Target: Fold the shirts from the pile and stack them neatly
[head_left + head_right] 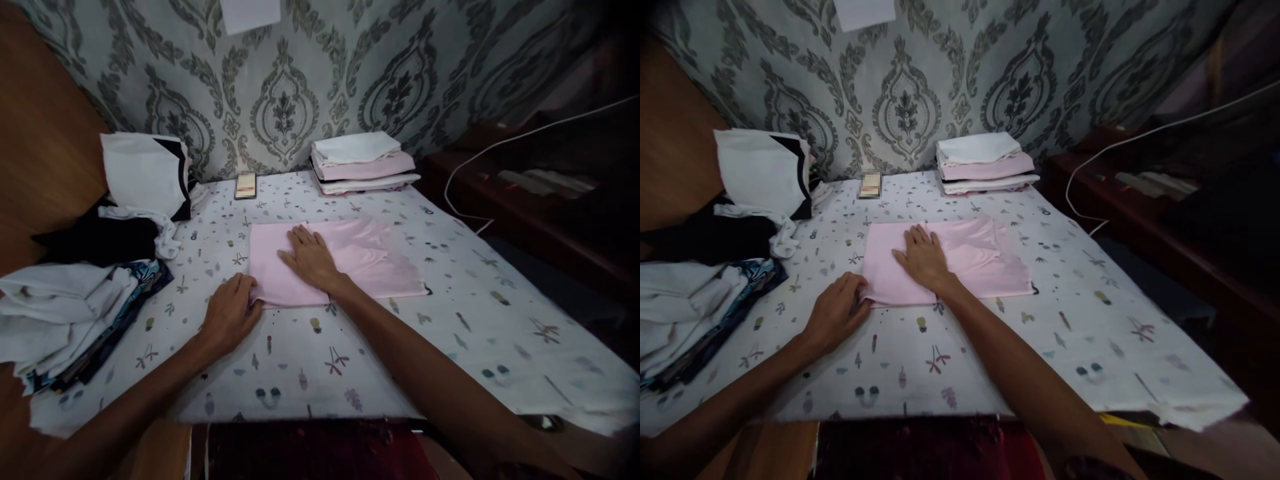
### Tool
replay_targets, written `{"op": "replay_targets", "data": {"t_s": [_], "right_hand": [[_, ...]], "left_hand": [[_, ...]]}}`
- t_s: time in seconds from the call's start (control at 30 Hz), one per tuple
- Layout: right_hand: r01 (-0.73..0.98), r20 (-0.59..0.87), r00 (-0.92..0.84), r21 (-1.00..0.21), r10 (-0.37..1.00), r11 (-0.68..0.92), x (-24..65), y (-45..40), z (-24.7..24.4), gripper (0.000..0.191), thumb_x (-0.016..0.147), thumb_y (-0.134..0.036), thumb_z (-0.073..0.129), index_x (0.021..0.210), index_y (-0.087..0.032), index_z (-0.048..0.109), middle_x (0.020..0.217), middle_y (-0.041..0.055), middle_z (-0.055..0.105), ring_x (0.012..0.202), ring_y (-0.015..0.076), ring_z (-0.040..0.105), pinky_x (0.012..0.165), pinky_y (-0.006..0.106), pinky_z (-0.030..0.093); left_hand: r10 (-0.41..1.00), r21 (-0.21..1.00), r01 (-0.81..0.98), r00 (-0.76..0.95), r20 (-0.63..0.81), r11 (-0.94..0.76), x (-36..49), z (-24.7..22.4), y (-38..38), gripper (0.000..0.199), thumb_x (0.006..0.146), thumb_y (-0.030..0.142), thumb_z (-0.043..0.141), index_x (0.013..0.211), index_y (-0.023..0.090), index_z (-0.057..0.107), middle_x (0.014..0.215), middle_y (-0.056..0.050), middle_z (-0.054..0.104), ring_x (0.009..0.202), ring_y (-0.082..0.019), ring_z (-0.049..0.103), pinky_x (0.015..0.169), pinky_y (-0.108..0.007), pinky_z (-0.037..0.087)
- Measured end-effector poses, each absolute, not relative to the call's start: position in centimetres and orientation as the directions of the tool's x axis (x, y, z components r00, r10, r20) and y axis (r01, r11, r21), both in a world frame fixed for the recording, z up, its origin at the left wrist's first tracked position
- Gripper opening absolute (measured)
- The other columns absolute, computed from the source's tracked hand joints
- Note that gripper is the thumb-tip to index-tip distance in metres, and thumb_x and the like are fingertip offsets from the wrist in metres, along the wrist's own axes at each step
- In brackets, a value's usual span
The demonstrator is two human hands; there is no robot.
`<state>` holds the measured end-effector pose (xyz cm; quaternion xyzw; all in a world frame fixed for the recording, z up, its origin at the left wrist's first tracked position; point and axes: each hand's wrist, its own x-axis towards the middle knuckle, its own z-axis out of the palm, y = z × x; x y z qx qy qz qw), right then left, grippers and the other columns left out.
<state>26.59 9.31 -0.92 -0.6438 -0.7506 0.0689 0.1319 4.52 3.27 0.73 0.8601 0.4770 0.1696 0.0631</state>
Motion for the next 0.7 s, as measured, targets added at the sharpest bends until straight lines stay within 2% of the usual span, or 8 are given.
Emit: {"op": "replay_targets", "data": {"t_s": [0.17, 0.3, 0.37, 0.5, 0.6, 0.7], "right_hand": [[0.942, 0.116, -0.146, -0.287, 0.983, 0.173, 26.6, 9.1, -0.7, 0.062, 0.102, -0.049, 0.031, 0.148, -0.009, 0.040, 0.159, 0.0178, 0.035, 0.150, 0.0294, 0.023, 0.120, 0.050, 0.019], [0.939, 0.120, -0.149, -0.294, 0.981, 0.179, 26.7, 9.2, -1.0, 0.062, 0.102, -0.048, 0.031, 0.148, -0.007, 0.040, 0.159, 0.0183, 0.034, 0.150, 0.0299, 0.023, 0.120, 0.050, 0.019], [0.938, 0.120, -0.148, -0.296, 0.982, 0.178, 26.8, 9.3, -1.1, 0.061, 0.102, -0.048, 0.031, 0.148, -0.008, 0.040, 0.160, 0.0177, 0.034, 0.150, 0.0296, 0.023, 0.120, 0.050, 0.018], [0.929, 0.114, -0.164, -0.317, 0.980, 0.192, 26.9, 9.4, -0.8, 0.056, 0.103, -0.046, 0.033, 0.145, -0.011, 0.043, 0.159, 0.0168, 0.035, 0.150, 0.0288, 0.024, 0.120, 0.050, 0.019], [0.918, 0.112, -0.145, -0.355, 0.983, 0.176, 26.8, 9.0, -0.1, 0.052, 0.103, -0.041, 0.035, 0.142, -0.009, 0.047, 0.157, 0.0187, 0.038, 0.149, 0.0297, 0.025, 0.120, 0.050, 0.019], [0.889, 0.141, -0.097, -0.433, 0.985, 0.149, 26.3, 8.4, 0.8, 0.052, 0.103, -0.038, 0.035, 0.142, -0.007, 0.048, 0.157, 0.0190, 0.038, 0.150, 0.0297, 0.023, 0.122, 0.049, 0.017]], "left_hand": [[0.875, 0.234, 0.844, 0.460, 0.147, -0.483, 4.6, 1.2, 2.7, 0.019, 0.078, 0.014, 0.050, 0.094, 0.025, 0.046, 0.093, -0.004, 0.060, 0.081, -0.023, 0.058, 0.060, -0.032, 0.039], [0.884, 0.211, 0.859, 0.452, 0.117, -0.467, 4.4, 1.6, 1.9, 0.020, 0.076, 0.012, 0.049, 0.091, 0.025, 0.047, 0.090, -0.003, 0.061, 0.075, -0.022, 0.059, 0.058, -0.031, 0.037], [0.895, 0.290, 0.849, 0.438, 0.083, -0.442, 4.0, 2.0, 2.0, 0.025, 0.072, 0.011, 0.049, 0.092, 0.026, 0.048, 0.087, -0.002, 0.061, 0.070, -0.020, 0.058, 0.059, -0.031, 0.039], [0.921, 0.575, 0.754, 0.389, -0.001, -0.317, 2.4, 2.7, 3.4, 0.028, 0.072, 0.018, 0.052, 0.098, 0.026, 0.052, 0.089, -0.001, 0.063, 0.068, -0.017, 0.057, 0.060, -0.030, 0.044], [0.945, 0.759, 0.636, 0.313, -0.092, -0.137, 1.8, 2.7, 5.0, 0.030, 0.074, 0.030, 0.057, 0.104, 0.024, 0.054, 0.094, -0.003, 0.063, 0.070, -0.016, 0.059, 0.056, -0.028, 0.047], [0.953, 0.872, 0.486, 0.229, -0.199, 0.066, 2.3, 2.6, 6.6, 0.038, 0.074, 0.039, 0.062, 0.108, 0.022, 0.056, 0.094, -0.004, 0.062, 0.076, -0.017, 0.062, 0.055, -0.026, 0.051]]}}
